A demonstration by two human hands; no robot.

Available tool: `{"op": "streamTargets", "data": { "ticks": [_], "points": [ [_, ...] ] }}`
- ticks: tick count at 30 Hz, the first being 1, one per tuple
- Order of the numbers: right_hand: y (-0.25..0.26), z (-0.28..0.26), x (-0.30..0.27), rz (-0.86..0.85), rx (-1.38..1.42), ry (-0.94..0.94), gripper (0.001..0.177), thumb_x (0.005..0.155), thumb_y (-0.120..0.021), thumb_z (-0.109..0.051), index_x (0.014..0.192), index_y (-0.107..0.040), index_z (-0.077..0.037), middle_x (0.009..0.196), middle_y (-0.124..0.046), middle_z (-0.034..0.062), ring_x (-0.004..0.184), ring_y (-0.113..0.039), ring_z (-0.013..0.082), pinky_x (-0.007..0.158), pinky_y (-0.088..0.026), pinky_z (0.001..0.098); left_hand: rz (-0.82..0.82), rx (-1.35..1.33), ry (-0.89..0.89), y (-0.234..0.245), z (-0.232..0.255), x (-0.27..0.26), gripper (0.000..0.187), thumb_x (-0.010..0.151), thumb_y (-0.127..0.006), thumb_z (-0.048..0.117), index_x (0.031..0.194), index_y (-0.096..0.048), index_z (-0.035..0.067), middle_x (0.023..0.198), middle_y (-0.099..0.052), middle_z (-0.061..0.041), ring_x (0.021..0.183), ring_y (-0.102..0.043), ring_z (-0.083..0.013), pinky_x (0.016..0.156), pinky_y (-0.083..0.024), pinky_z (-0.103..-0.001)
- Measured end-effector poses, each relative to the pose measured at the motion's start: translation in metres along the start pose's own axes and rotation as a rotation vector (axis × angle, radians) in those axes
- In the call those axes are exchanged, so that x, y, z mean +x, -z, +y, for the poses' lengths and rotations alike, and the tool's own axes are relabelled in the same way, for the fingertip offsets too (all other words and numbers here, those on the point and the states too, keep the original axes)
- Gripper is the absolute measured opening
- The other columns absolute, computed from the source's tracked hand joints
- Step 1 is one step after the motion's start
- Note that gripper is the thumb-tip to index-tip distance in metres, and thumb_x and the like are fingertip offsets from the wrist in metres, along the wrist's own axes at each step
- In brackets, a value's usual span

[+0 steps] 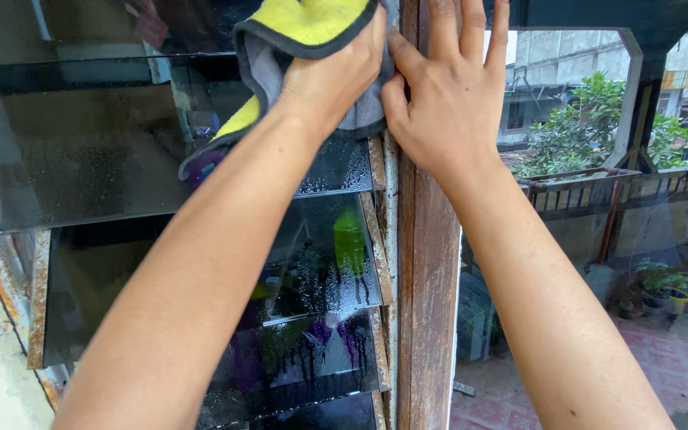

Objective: The person cleans glass window slats by spraying liquid from a bottle and wiping the surfaces with a cloth.

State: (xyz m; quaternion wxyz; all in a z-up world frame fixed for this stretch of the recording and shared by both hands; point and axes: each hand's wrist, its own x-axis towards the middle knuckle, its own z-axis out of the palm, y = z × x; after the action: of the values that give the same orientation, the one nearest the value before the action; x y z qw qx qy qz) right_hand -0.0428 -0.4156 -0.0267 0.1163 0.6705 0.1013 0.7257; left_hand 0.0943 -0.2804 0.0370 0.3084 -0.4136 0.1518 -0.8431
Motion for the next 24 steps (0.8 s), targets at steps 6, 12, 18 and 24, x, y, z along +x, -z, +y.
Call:
{"op": "streamTargets", "data": {
  "ticks": [6,12,18,24],
  "points": [
    [-0.005,-0.008,0.0,0.011,-0.093,-0.004,0.045,0.098,-0.056,-0.018,0.139,-0.069,-0.008,0.159,-0.044,0.0224,0.153,-0.027,0.0408,0.13,-0.006,0.0633,0.16,-0.12,-0.013,-0.024,-0.003,-0.001,0.019,0.095,-0.06,0.011,0.111,-0.066,0.005,0.108,-0.062,-0.014,0.107,-0.061,-0.0311,0.091,-0.052,-0.044],
    [-0.01,-0.006,-0.004,0.039,-0.173,0.001,0.043,0.095,-0.056,-0.015,0.135,-0.071,-0.009,0.149,-0.051,0.0192,0.147,-0.035,0.0367,0.128,-0.012,0.0614,0.156,0.067,-0.1,-0.01,-0.011,-0.001,0.032,0.092,-0.06,0.017,0.118,-0.068,0.002,0.112,-0.066,-0.01,0.111,-0.062,-0.0274,0.093,-0.051,-0.04],
    [-0.009,-0.004,-0.002,0.041,-0.227,0.008,0.042,0.094,-0.058,-0.016,0.132,-0.073,-0.011,0.137,-0.057,0.0167,0.141,-0.044,0.0337,0.123,-0.021,0.0584,0.127,-0.026,-0.203,0.008,-0.036,-0.014,0.025,0.093,-0.061,0.016,0.111,-0.07,0.001,0.105,-0.065,-0.009,0.105,-0.063,-0.0249,0.095,-0.051,-0.037],
    [-0.008,-0.006,0.0,0.058,-0.221,0.01,0.046,0.092,-0.059,-0.018,0.136,-0.073,-0.013,0.131,-0.059,0.0135,0.136,-0.047,0.0302,0.121,-0.024,0.0546,-0.147,-0.012,-0.344,0.041,-0.088,-0.054,0.017,0.088,-0.065,0.019,0.1,-0.068,0.007,0.091,-0.064,-0.004,0.095,-0.068,-0.0209,0.085,-0.057,-0.037]
  ]
}}
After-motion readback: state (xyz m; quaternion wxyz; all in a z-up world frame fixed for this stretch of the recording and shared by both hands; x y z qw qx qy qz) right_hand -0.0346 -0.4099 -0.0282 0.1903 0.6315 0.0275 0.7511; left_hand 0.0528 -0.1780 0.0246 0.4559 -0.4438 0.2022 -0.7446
